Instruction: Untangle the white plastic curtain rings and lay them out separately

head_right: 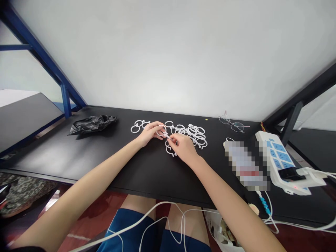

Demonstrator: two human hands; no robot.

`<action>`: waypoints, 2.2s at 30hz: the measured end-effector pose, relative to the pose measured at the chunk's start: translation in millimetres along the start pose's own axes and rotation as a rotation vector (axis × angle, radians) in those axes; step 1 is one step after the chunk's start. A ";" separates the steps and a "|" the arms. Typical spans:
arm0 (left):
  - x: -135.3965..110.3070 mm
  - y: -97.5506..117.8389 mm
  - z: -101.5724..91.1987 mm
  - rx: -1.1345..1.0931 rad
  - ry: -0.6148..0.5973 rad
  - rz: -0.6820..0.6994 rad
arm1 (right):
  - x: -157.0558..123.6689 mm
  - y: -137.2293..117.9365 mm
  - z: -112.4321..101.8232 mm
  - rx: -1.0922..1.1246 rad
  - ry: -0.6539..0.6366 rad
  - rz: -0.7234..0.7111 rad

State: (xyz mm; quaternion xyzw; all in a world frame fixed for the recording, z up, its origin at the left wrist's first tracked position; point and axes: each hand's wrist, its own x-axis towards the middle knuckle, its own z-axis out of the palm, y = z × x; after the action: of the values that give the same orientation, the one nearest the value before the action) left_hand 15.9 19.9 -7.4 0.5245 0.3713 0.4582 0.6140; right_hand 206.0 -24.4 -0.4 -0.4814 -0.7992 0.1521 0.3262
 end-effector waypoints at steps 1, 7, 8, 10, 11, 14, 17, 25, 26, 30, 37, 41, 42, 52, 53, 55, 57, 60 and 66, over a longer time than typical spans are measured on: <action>1.0 -0.5 -1.3 -0.016 0.000 -0.008 | -0.2 0.3 0.1 -0.002 -0.002 -0.001; 5.5 -2.6 -7.3 -0.062 0.012 -0.047 | -1.0 -1.5 -0.5 0.028 0.013 0.026; 5.6 -2.5 -7.5 -0.063 0.012 -0.048 | -1.0 -2.1 -0.8 0.034 0.016 0.027; 5.3 -1.8 -7.4 -0.068 0.018 -0.050 | -1.0 -3.0 -1.2 0.042 0.023 0.028; 5.1 -1.2 -7.2 -0.074 0.023 -0.052 | -1.0 -3.3 -1.4 0.044 0.023 0.027; 4.4 0.9 -6.5 -0.083 0.028 -0.056 | -0.9 -3.5 -1.4 0.049 0.022 0.024; 4.2 1.9 -6.4 -0.078 0.020 -0.058 | -0.7 -2.2 -0.6 0.052 0.024 0.025; 4.3 1.1 -7.1 -0.079 0.020 -0.059 | 0.5 2.6 0.2 -0.008 -0.010 0.059; 4.2 1.1 -7.1 -0.076 0.021 -0.061 | 0.5 2.9 0.1 -0.010 -0.015 0.066; 4.2 1.0 -7.2 -0.065 0.024 -0.063 | 0.7 4.2 0.2 -0.025 -0.023 0.090; 5.2 -0.4 -7.8 -0.067 0.020 -0.061 | 2.1 5.8 -1.0 -0.005 0.033 0.124; 5.3 -1.0 -8.0 -0.064 0.016 -0.058 | 2.8 5.6 -2.1 -0.009 0.071 0.096; 5.3 -1.1 -8.1 -0.063 0.014 -0.057 | 2.8 5.4 -2.4 -0.012 0.075 0.099; 4.4 -3.0 -4.4 0.029 -0.012 -0.019 | 1.3 0.5 -1.8 0.021 0.142 0.047; 3.4 -2.6 -3.0 0.044 -0.015 -0.010 | 1.0 0.2 -1.3 0.033 0.139 0.033; 0.7 -1.4 0.4 0.065 -0.032 -0.006 | 0.5 -0.6 -0.4 0.055 0.124 0.005; -2.4 0.1 4.1 0.064 -0.051 -0.022 | 0.0 -1.5 0.2 0.069 0.114 -0.015; -6.0 1.7 8.6 0.049 -0.081 -0.026 | -0.5 -2.2 0.9 0.082 0.114 -0.044; -6.6 2.9 10.8 0.027 -0.083 -0.048 | -1.1 -1.0 2.8 0.075 0.103 -0.104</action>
State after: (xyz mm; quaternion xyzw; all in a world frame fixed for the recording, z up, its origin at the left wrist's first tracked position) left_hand 23.5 10.4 -2.8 0.5422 0.3643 0.4162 0.6325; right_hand 203.8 -25.6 -2.3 -0.4339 -0.7990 0.1395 0.3922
